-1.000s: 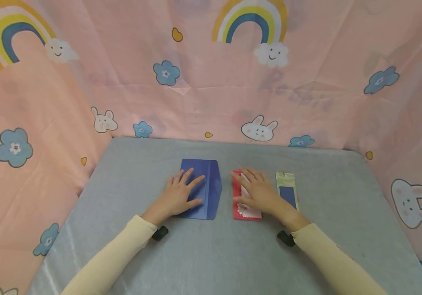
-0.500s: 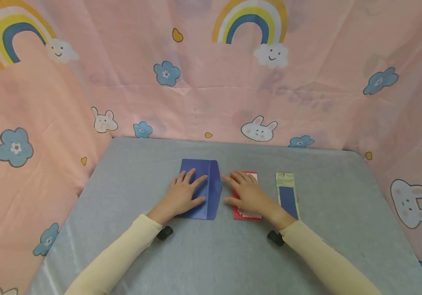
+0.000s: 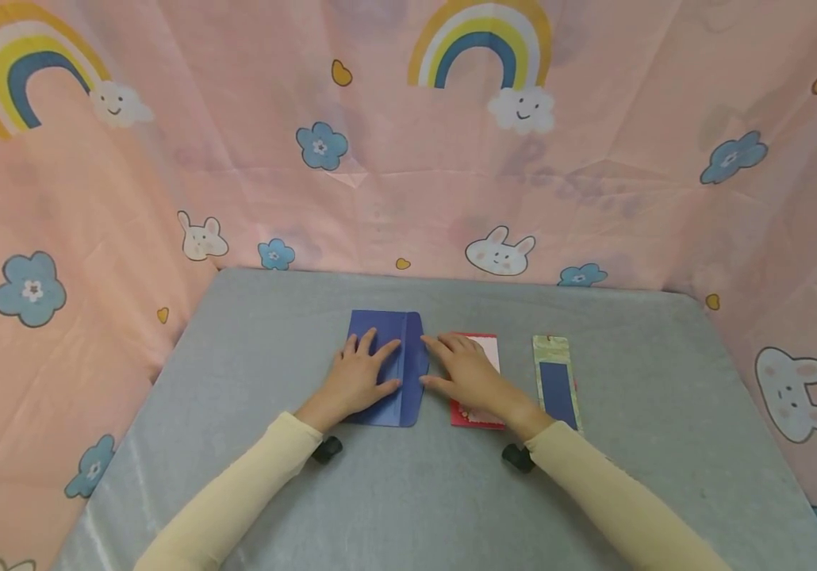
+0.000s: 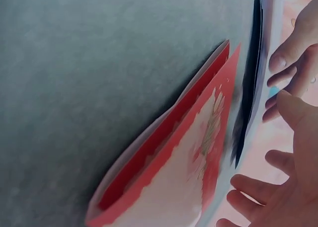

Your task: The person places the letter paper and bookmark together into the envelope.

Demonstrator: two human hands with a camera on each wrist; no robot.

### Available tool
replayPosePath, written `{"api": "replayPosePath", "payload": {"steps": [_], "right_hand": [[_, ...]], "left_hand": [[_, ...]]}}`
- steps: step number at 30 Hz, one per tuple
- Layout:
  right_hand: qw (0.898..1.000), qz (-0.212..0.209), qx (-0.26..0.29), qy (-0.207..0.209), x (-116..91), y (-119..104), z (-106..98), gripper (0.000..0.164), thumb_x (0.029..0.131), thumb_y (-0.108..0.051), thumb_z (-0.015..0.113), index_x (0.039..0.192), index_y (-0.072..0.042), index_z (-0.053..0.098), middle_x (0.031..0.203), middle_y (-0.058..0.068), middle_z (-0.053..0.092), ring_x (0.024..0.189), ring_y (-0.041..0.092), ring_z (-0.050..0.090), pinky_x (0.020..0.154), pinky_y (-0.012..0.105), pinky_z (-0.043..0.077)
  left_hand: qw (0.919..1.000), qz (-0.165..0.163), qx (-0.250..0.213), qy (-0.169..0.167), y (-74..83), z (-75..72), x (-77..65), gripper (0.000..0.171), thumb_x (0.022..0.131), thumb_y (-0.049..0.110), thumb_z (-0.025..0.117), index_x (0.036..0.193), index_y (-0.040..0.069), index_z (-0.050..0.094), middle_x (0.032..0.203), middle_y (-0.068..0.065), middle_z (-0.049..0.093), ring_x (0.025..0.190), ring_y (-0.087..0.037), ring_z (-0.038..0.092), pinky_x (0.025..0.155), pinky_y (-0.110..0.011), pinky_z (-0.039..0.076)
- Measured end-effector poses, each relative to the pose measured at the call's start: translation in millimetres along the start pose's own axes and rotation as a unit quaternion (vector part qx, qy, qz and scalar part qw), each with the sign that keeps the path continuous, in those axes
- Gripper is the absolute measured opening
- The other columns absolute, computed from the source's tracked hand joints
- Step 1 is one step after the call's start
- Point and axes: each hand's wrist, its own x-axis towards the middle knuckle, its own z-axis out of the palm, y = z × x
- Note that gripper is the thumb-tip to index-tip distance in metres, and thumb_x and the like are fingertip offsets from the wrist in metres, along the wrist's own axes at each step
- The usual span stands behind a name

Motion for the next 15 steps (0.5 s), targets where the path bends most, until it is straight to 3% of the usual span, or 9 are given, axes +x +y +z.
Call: {"api": "replayPosePath", "payload": {"steps": [15], "right_hand": [[1.000, 0.010, -0.012, 0.009, 11.0, -11.3, 6.3, 0.067, 0.088, -0.047, 0.059, 0.143, -0.014, 0.040, 0.139, 0.014, 0.050, 0.131, 0.032, 0.044, 0.108, 0.054, 0.032]], "left_hand": [[0.9997, -0.021, 0.011, -0.007, 5.8, 3.0, 4.3, 0.071, 0.084, 0.055, 0.059, 0.146, 0.032, 0.034, 0.153, -0.020, 0.029, 0.136, -0.052, 0.030, 0.100, -0.064, 0.036]]}}
